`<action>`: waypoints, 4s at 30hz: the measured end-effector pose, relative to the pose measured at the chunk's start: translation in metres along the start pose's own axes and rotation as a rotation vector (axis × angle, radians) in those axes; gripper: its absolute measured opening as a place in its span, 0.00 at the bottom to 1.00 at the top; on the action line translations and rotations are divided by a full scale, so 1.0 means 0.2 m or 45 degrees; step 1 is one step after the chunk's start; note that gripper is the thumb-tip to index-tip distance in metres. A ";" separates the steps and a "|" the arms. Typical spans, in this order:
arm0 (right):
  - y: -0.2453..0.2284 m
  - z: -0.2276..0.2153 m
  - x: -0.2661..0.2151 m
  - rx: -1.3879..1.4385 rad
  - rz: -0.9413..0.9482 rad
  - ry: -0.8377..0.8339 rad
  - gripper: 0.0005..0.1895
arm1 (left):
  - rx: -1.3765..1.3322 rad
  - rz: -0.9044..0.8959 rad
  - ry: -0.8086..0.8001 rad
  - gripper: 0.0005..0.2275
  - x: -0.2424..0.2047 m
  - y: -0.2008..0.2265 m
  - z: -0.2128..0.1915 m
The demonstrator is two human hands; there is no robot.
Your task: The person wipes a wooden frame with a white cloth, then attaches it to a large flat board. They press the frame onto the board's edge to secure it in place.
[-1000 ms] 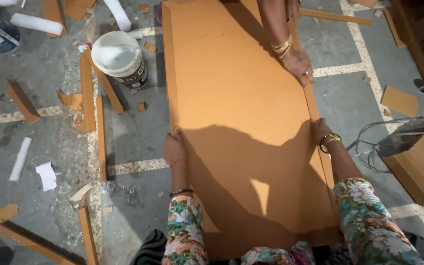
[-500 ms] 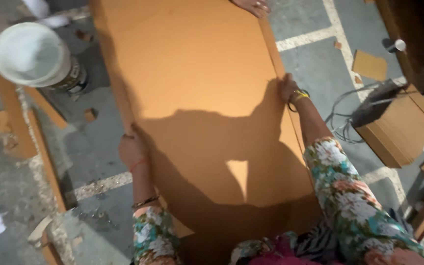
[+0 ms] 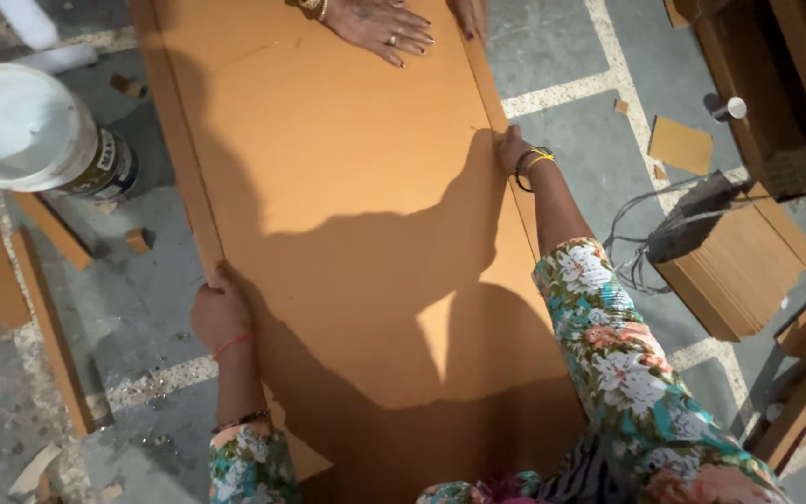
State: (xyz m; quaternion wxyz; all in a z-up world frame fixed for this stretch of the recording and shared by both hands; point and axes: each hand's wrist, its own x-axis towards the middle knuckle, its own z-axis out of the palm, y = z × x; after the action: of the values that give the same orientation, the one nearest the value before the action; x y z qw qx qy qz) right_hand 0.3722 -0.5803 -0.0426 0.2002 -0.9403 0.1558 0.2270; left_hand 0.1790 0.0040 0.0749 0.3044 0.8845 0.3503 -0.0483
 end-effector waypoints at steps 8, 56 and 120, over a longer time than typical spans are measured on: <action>-0.12 -0.01 -0.25 0.559 -0.100 0.286 0.29 | 0.227 0.522 0.264 0.21 0.09 -0.11 0.22; 0.49 0.58 -1.82 0.609 0.004 0.255 0.33 | -0.269 0.328 -0.134 0.25 -0.59 -0.88 0.05; -0.33 0.03 -0.79 0.576 0.023 0.639 0.28 | 0.135 0.045 0.139 0.36 -0.12 -0.17 0.04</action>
State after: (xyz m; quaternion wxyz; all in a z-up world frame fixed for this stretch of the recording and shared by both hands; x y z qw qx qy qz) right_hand 0.2610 -0.4879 0.0501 0.3572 -0.8971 0.2550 -0.0501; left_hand 0.1405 0.0044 0.0574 0.2385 0.9067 0.3475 -0.0129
